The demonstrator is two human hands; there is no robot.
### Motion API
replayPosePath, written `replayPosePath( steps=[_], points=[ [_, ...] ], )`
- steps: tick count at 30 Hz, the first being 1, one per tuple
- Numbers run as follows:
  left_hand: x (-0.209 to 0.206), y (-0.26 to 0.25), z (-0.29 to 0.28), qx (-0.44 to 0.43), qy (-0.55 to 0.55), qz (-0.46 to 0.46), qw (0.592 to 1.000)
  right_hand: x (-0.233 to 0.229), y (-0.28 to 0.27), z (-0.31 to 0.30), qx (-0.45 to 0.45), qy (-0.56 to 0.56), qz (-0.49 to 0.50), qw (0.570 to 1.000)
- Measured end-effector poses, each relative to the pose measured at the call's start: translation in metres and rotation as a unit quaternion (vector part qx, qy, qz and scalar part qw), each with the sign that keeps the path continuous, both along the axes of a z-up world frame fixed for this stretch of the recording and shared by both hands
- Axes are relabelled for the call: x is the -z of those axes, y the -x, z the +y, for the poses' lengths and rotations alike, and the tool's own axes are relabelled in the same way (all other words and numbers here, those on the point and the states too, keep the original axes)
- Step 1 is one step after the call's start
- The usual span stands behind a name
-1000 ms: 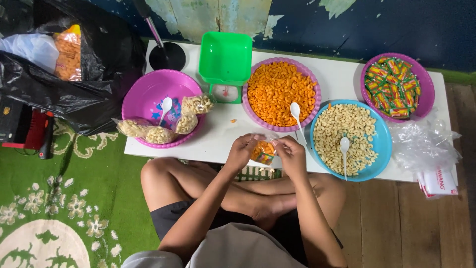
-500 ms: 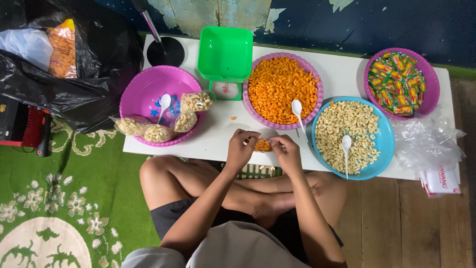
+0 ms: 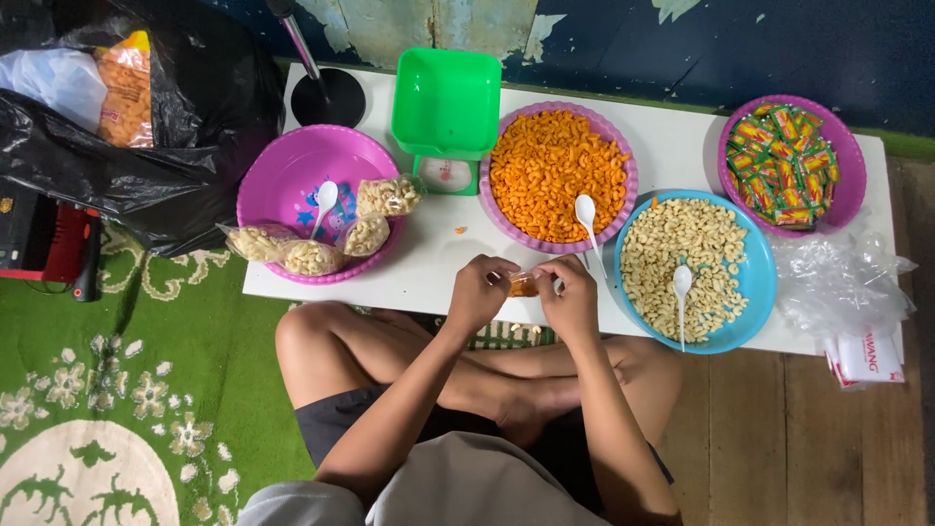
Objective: A person is scooping orange-colored snacks from a large bowl into small plastic bags using a white plastic spoon while sitting on the floor.
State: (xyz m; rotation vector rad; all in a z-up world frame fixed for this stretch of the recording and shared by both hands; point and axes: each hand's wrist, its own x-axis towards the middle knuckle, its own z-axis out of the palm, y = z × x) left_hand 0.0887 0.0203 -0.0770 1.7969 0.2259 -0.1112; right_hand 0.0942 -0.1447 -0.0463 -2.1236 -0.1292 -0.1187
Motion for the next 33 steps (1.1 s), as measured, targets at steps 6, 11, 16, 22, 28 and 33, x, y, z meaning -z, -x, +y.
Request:
replayPosePath(
  steps=[6,11,16,22,28,33],
  points=[
    [-0.003,0.001,-0.004,0.031,-0.051,-0.024,0.998,-0.005,0.001,0.001,-0.006,-0.017,0.0,1.0],
    [0.003,0.004,-0.004,0.017,-0.061,-0.012,0.998,-0.01,0.002,-0.001,-0.025,-0.003,-0.014,1.0],
    [-0.008,0.007,-0.006,0.035,-0.061,-0.016,0.997,-0.008,0.005,0.0,-0.03,0.01,-0.036,0.999],
    [-0.001,0.007,-0.01,0.019,-0.041,-0.013,0.999,0.013,0.008,-0.008,-0.043,0.067,-0.011,0.997],
    [-0.004,0.007,-0.01,0.018,-0.042,-0.015,0.999,0.015,0.007,-0.006,-0.042,0.056,0.022,0.997],
    [-0.006,0.006,-0.01,0.027,-0.04,-0.022,0.999,0.027,0.005,-0.009,-0.009,0.12,0.037,0.992]
  ],
)
